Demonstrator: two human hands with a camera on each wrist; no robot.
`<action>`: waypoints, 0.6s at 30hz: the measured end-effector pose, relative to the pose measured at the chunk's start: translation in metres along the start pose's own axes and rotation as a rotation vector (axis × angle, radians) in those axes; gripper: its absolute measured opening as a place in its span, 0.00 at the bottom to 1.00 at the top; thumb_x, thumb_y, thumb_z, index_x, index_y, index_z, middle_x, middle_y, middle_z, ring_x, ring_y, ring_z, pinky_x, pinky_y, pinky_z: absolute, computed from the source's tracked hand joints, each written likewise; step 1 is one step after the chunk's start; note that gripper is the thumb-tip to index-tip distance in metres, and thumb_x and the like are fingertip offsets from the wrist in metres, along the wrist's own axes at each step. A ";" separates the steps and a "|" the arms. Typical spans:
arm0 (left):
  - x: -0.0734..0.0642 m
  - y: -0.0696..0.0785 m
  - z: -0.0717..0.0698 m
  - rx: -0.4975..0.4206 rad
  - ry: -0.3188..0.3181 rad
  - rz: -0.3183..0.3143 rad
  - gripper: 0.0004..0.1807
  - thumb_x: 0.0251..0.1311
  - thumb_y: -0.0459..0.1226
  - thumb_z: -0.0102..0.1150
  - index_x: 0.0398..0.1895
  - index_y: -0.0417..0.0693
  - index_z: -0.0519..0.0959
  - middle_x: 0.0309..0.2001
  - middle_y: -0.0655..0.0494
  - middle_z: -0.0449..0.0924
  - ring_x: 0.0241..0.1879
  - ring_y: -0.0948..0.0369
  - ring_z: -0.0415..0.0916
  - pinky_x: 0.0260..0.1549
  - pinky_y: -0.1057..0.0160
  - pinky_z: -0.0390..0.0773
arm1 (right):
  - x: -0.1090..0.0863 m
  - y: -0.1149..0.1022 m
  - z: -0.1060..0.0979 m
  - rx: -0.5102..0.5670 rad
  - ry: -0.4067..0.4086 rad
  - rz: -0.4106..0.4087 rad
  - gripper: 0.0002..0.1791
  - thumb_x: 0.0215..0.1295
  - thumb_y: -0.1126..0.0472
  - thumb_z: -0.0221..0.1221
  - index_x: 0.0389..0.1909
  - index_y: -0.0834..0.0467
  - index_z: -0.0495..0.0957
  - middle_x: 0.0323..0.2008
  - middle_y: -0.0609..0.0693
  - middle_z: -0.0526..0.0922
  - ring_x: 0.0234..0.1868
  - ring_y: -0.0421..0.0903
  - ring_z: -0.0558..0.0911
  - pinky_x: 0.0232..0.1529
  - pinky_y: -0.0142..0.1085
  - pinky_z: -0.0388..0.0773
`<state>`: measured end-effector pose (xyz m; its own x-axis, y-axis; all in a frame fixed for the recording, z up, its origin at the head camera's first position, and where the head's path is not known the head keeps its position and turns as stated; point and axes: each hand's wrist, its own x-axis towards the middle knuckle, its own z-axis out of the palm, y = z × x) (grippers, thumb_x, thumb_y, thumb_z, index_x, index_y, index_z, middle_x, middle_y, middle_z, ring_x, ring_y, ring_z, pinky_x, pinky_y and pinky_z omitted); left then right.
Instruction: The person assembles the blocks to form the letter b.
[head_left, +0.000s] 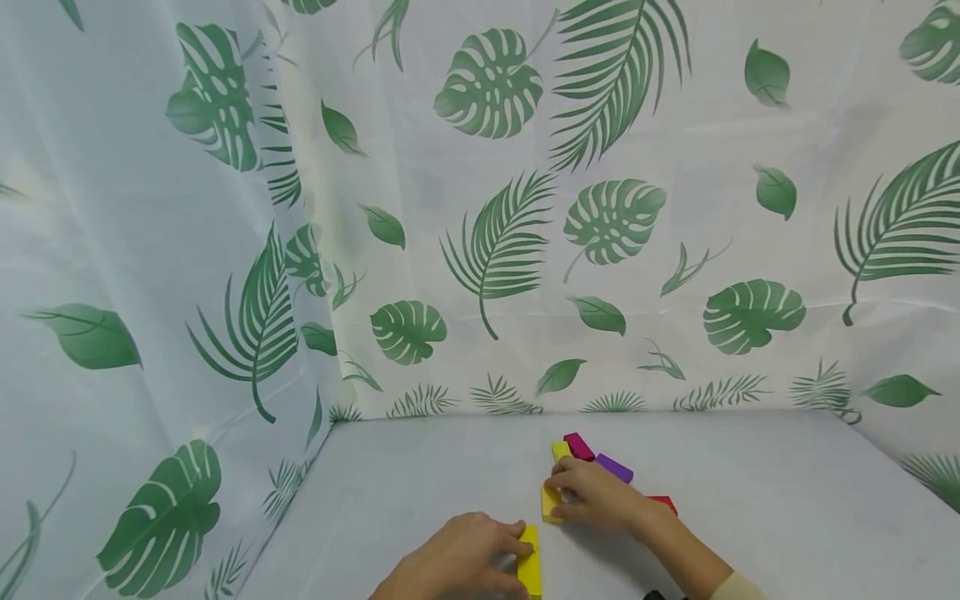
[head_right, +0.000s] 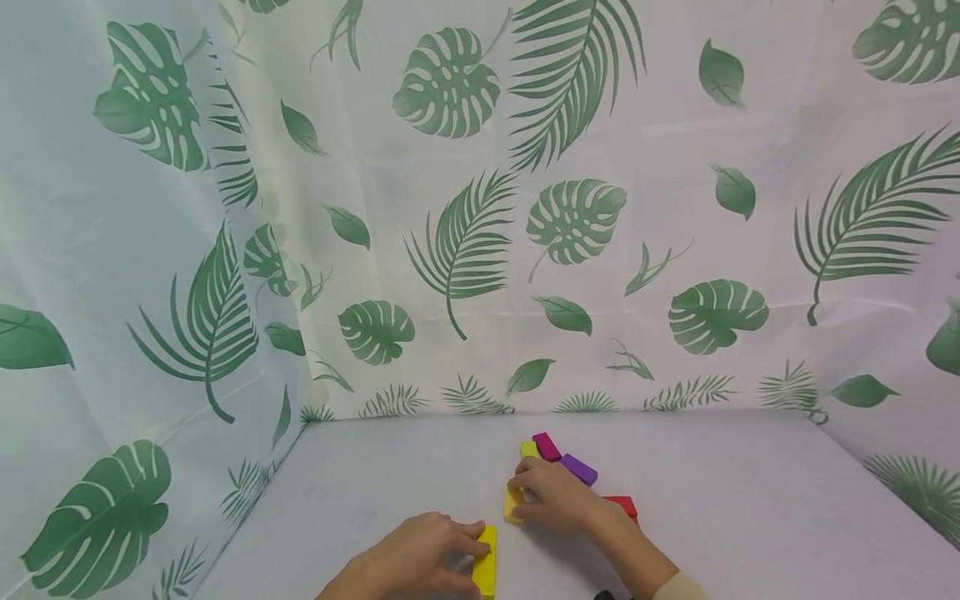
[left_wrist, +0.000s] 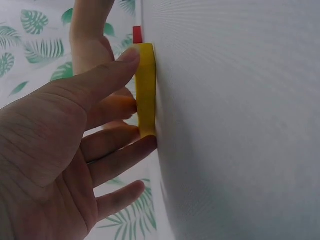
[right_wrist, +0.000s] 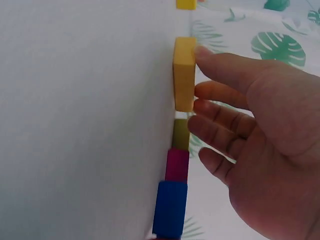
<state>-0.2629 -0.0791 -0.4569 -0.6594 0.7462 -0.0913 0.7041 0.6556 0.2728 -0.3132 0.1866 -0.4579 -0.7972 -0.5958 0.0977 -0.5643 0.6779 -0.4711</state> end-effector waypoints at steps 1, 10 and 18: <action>-0.001 0.000 0.000 -0.006 0.000 -0.001 0.28 0.58 0.60 0.71 0.62 0.69 0.83 0.67 0.68 0.79 0.58 0.73 0.80 0.55 0.65 0.82 | 0.002 -0.001 0.000 0.005 0.000 0.004 0.20 0.65 0.49 0.71 0.53 0.56 0.88 0.51 0.47 0.83 0.44 0.42 0.78 0.45 0.32 0.80; 0.003 0.003 0.001 -0.080 -0.032 -0.079 0.24 0.60 0.57 0.71 0.60 0.71 0.85 0.63 0.72 0.81 0.49 0.77 0.81 0.53 0.65 0.82 | 0.021 -0.012 0.003 0.168 -0.060 0.100 0.15 0.60 0.57 0.75 0.48 0.53 0.89 0.43 0.43 0.84 0.40 0.43 0.78 0.39 0.30 0.79; 0.000 0.002 -0.002 -0.043 -0.005 -0.037 0.25 0.60 0.59 0.71 0.60 0.70 0.85 0.63 0.70 0.81 0.48 0.76 0.81 0.51 0.66 0.83 | 0.037 -0.011 0.005 0.254 -0.094 0.078 0.16 0.61 0.60 0.74 0.50 0.53 0.89 0.47 0.45 0.86 0.37 0.44 0.79 0.36 0.31 0.80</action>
<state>-0.2617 -0.0783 -0.4545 -0.6833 0.7223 -0.1071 0.6672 0.6772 0.3101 -0.3352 0.1550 -0.4533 -0.8062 -0.5911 -0.0234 -0.4205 0.6005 -0.6801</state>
